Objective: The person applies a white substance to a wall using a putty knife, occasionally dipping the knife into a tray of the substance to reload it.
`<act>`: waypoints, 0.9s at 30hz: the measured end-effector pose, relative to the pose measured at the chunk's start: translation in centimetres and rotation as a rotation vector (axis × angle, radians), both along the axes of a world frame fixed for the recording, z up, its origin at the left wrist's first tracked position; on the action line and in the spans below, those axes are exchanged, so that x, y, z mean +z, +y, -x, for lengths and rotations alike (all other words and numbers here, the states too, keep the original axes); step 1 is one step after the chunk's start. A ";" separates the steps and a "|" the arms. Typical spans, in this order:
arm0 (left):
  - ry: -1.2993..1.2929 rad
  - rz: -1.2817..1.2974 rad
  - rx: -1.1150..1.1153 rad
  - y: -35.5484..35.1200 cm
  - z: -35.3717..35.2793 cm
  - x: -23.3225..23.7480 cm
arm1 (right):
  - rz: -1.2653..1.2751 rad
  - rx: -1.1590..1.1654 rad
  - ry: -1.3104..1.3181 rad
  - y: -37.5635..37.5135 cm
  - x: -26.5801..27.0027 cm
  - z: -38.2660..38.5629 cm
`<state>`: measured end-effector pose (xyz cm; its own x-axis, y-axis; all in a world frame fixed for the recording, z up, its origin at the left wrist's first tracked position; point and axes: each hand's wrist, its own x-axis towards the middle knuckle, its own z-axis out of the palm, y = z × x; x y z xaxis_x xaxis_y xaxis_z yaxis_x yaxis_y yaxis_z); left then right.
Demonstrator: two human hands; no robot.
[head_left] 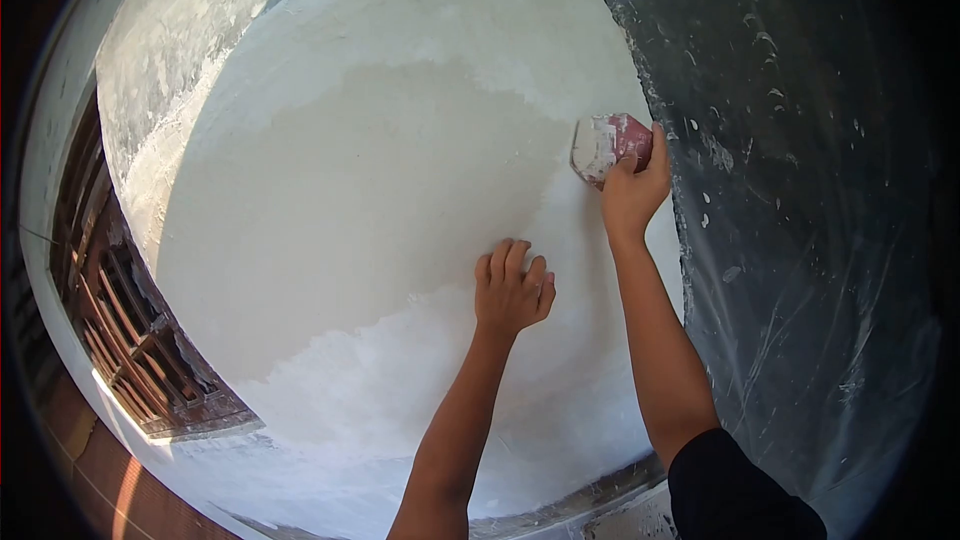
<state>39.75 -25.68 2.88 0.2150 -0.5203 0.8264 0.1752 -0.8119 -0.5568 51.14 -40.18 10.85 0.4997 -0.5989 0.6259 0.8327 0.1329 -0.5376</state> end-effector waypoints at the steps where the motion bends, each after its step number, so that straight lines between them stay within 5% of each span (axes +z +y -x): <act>1: 0.001 -0.004 -0.001 0.0 -0.1 0.1 | -0.049 0.090 -0.062 0.2 0.1 0.3; 4: 0.013 0.012 0.013 -0.1 0.1 0.0 | 0.176 0.132 -0.152 0.9 0.4 2.5; 10: 0.036 -0.006 0.013 0.2 -0.1 0.0 | -0.217 0.155 0.023 -0.3 -0.8 0.3; 13: 0.046 -0.002 0.015 0.2 -0.1 -0.1 | 0.297 0.245 -0.192 0.1 0.5 2.0; 17: -0.003 0.000 0.014 0.0 -0.1 0.0 | -0.045 -0.090 0.017 -0.6 0.2 -1.1; 21: 0.017 0.006 0.017 -0.1 -0.1 0.0 | 0.221 0.099 -0.266 -0.1 1.4 1.1; 25: 0.008 0.001 0.016 0.1 -0.2 0.0 | -0.051 -0.166 0.026 -0.7 1.4 -2.5; 27: 0.007 -0.002 0.020 0.1 -0.3 0.2 | 0.014 -0.068 -0.114 -1.7 2.4 0.3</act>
<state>40.05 -25.61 3.11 0.2308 -0.5175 0.8240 0.1875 -0.8073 -0.5596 50.81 -41.88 13.29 0.3828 -0.6197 0.6852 0.8955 0.0667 -0.4400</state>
